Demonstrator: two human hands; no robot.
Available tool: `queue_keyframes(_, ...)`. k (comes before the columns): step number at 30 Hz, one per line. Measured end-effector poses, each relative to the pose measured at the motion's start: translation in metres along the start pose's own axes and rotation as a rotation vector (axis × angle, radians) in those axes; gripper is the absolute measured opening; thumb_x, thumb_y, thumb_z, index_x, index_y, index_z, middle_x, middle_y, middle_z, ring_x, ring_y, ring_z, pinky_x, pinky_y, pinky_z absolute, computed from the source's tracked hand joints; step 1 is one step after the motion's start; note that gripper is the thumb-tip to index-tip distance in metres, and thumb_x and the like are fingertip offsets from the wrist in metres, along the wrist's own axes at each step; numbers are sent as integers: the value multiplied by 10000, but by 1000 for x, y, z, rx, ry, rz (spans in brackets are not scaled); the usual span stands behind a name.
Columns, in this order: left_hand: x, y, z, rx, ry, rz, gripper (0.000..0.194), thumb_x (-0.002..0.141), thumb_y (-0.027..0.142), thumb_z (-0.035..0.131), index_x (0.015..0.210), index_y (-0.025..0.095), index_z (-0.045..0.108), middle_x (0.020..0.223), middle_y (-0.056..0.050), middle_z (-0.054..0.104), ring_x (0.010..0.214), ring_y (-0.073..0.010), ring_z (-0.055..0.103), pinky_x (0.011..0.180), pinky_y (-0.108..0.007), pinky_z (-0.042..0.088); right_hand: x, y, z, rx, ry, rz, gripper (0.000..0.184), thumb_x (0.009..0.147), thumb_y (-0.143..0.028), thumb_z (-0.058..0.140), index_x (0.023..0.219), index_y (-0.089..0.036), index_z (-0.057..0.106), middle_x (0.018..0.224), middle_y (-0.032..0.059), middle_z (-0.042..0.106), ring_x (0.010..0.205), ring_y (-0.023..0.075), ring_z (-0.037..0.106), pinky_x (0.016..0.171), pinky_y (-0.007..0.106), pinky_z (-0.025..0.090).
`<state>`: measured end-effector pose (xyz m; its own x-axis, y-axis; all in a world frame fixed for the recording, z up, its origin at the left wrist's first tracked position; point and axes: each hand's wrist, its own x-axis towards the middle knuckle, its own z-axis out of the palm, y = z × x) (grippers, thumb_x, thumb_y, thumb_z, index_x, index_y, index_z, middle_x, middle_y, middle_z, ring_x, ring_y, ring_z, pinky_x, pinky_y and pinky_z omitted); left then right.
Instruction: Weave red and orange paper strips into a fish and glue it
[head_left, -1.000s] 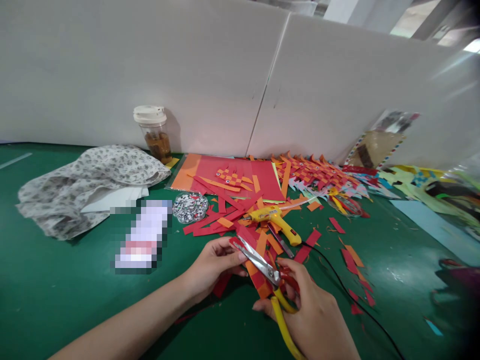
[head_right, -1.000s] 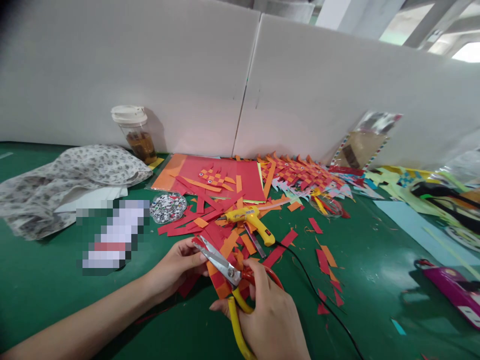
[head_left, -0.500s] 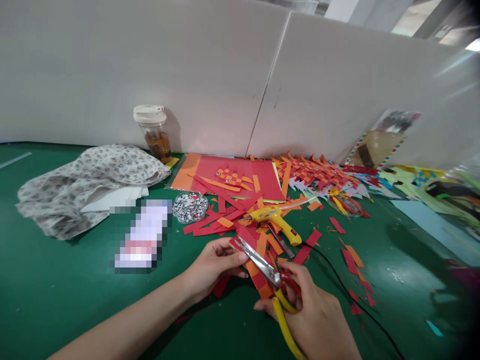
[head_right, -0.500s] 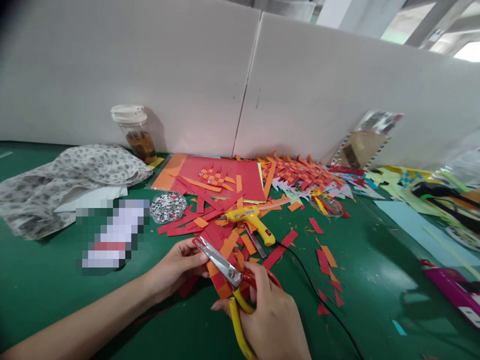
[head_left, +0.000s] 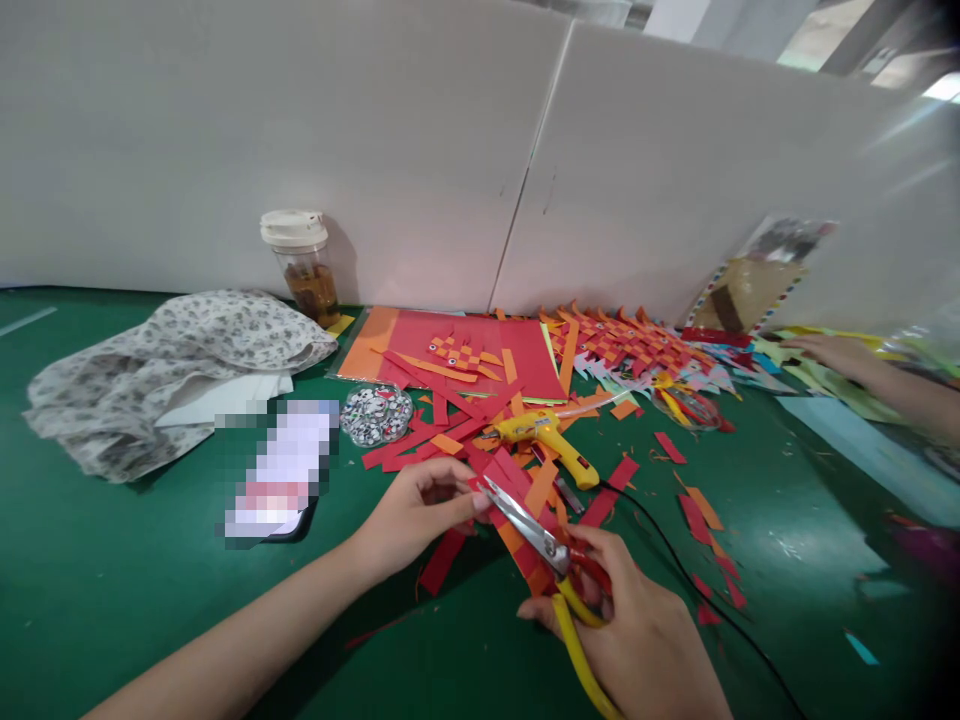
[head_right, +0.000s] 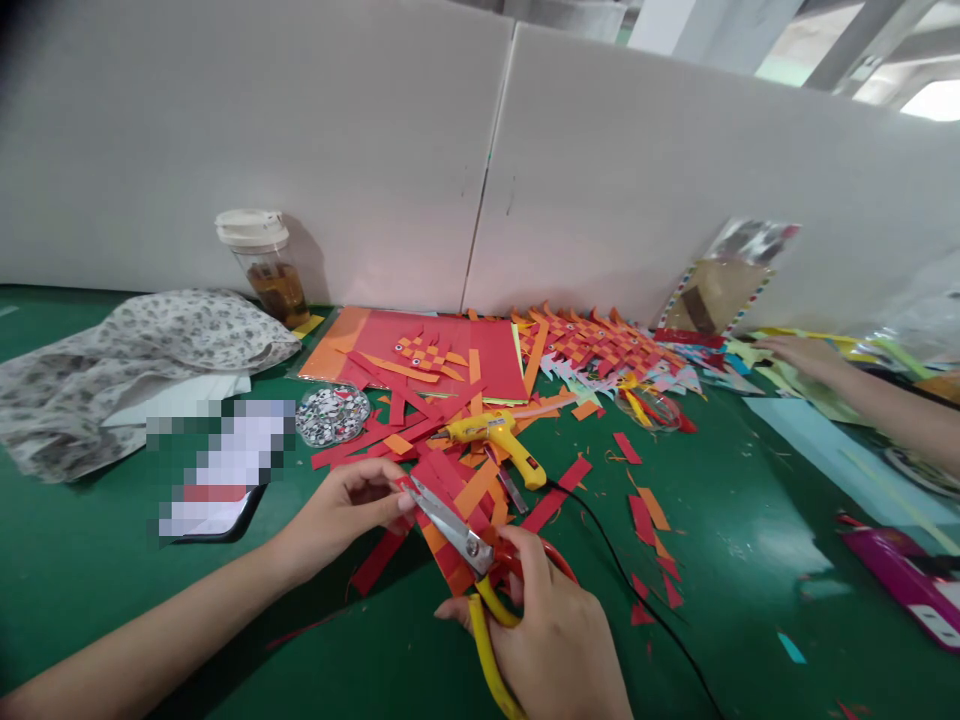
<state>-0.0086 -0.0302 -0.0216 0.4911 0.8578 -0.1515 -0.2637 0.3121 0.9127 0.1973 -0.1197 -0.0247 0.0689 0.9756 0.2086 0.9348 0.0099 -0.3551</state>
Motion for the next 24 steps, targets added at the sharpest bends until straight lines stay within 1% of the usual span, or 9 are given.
queue_keyframes(2,0,0,1,-7,15,-11,222,666,286,746,713,136,589,646,23,629,586,-81,598,550,-189,498,-1,-2,1,32,-46,31,583,594,-606,673,1013,-240,497,662,-11,677,570,198,664,451,250,496)
queue_keyframes(6,-2,0,5,-34,33,-30,239,660,303,749,708,132,587,615,23,637,559,-73,595,560,-188,502,-3,-5,2,114,-133,93,560,601,-570,687,1018,-259,480,649,-44,655,544,170,642,474,240,499)
queue_keyframes(9,-3,0,7,-54,26,-29,237,659,297,750,707,131,587,608,23,640,552,-70,595,560,-186,502,-3,-6,0,136,-156,105,584,593,-585,682,1027,-251,480,678,-30,661,555,170,640,488,243,503)
queue_keyframes(14,-3,-2,6,-62,19,-20,234,648,283,759,703,130,591,615,21,642,554,-76,600,545,-186,495,-1,-7,-3,86,-138,100,629,536,-587,710,1017,-243,495,600,-40,623,490,174,609,438,250,474)
queue_keyframes(17,-3,-3,4,-55,17,-13,238,645,292,760,713,134,596,625,16,647,558,-85,601,556,-202,497,-1,-6,-5,121,-162,91,649,531,-551,723,1052,-246,487,643,-31,631,533,179,626,474,255,486)
queue_keyframes(21,-1,-3,3,-18,56,-15,241,653,306,753,729,143,594,626,14,643,574,-106,608,575,-232,498,1,-3,-12,217,-217,175,656,530,-473,740,1081,-250,464,751,0,665,630,194,650,541,264,506)
queue_keyframes(24,0,-2,3,17,89,-3,242,652,315,751,720,147,591,616,18,629,577,-114,608,576,-239,495,3,-3,-18,327,-182,212,589,548,-428,719,1058,-252,482,866,34,686,708,202,668,561,250,510)
